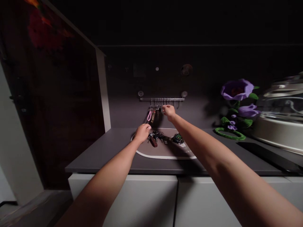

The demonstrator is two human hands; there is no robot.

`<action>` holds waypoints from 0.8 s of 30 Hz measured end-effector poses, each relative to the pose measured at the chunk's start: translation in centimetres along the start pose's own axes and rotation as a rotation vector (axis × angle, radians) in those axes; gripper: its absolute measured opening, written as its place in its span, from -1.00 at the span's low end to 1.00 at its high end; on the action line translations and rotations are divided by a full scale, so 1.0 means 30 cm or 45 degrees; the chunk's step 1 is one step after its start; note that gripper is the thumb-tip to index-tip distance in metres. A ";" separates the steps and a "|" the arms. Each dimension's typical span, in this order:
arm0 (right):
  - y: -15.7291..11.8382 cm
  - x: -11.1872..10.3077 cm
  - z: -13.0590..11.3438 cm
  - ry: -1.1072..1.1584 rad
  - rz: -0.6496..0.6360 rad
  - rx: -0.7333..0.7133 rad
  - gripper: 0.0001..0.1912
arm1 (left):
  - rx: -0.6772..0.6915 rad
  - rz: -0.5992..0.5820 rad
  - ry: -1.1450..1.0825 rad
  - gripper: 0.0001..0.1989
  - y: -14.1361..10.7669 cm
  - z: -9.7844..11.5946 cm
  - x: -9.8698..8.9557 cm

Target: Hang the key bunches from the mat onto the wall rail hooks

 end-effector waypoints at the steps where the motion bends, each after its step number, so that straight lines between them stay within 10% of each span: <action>1: -0.012 -0.002 -0.015 0.035 0.015 0.049 -0.91 | -0.001 0.003 -0.002 -0.80 0.001 -0.001 -0.001; 11: -0.180 0.024 -0.122 0.281 -0.104 0.059 -0.90 | 0.002 -0.039 -0.012 -0.80 -0.002 -0.001 -0.011; 24: -0.361 0.004 0.042 -0.160 -0.401 -0.197 -0.84 | 0.086 -0.095 0.088 -0.81 -0.020 0.001 -0.007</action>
Point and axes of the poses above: each hand's wrist, its own y-axis towards the middle knuckle, its own x-axis out of the palm, z = x × y, the point moved 5 cm from there along y, towards the middle knuckle, and after that the axes turned 14 degrees about -x, right-handed, at the moved point
